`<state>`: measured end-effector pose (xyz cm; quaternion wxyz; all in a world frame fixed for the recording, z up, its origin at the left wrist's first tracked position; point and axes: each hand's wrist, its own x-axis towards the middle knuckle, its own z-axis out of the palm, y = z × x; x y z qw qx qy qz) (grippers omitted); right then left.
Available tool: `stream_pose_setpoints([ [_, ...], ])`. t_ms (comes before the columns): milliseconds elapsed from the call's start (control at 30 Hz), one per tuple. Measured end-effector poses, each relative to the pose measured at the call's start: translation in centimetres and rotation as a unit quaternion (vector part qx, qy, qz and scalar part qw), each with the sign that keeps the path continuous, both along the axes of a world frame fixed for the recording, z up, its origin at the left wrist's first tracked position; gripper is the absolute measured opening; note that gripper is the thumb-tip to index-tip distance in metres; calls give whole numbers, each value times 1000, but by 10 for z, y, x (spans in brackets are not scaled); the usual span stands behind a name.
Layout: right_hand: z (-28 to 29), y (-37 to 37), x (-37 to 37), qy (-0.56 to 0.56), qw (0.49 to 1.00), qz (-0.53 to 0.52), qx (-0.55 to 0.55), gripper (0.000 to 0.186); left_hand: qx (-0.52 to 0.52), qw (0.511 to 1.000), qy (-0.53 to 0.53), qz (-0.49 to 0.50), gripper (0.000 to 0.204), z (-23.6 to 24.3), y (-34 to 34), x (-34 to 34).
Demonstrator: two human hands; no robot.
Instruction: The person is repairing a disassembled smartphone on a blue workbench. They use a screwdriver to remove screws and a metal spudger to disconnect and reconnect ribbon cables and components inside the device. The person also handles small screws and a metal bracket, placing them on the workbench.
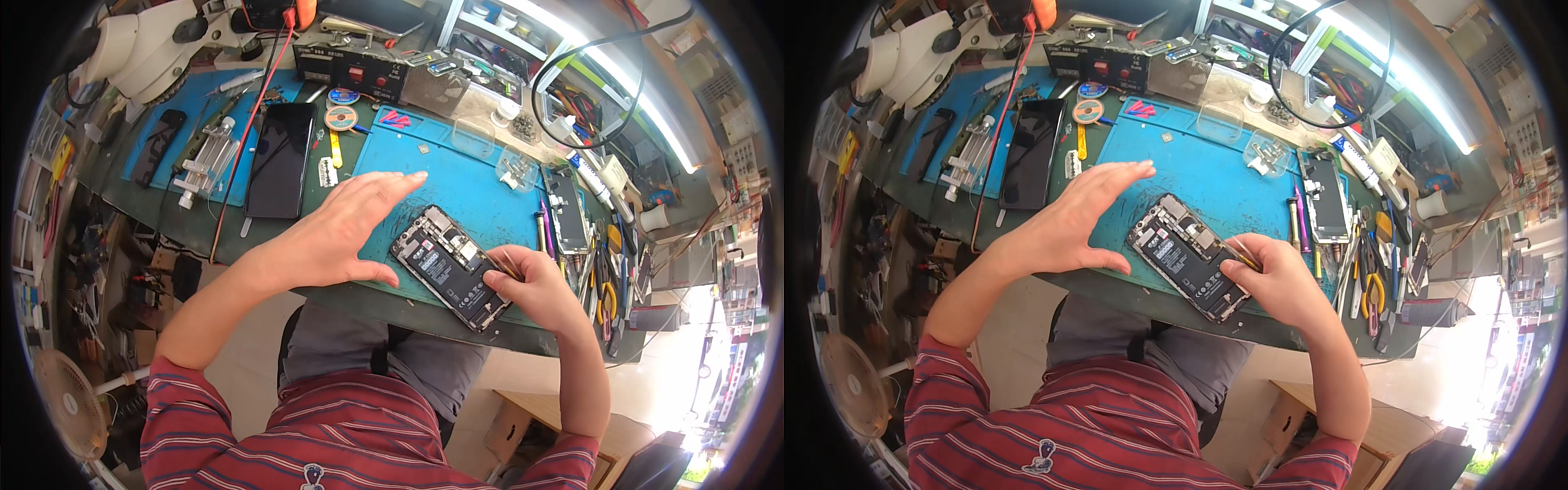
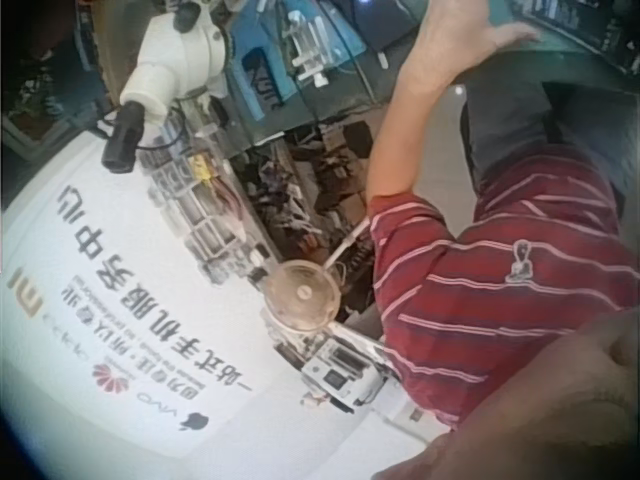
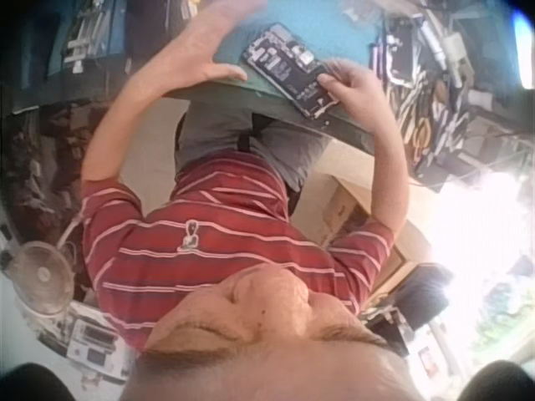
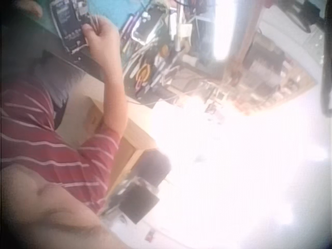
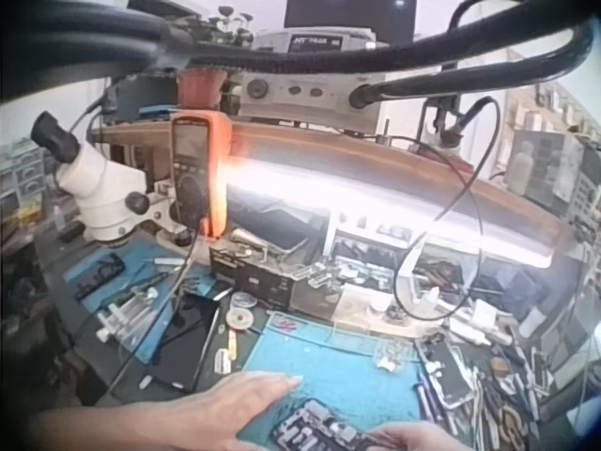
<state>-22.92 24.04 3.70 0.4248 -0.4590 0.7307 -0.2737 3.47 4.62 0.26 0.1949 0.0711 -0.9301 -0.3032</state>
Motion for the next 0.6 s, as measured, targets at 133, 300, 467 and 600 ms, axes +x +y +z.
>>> stream_pose_setpoints([
  [133,5,0,17,248,963,29,-96,24,-8,1000,-24,-17,112,-3,-9,-2],
  [300,3,-9,24,281,947,16,-154,27,38,996,-42,-68,109,-4,-24,-18],
  [467,-11,-22,36,335,913,50,-228,22,3,996,-20,-88,111,-7,-29,-24],
  [600,-15,-40,48,395,851,98,-332,12,-54,997,18,-53,116,-12,-15,-21],
])
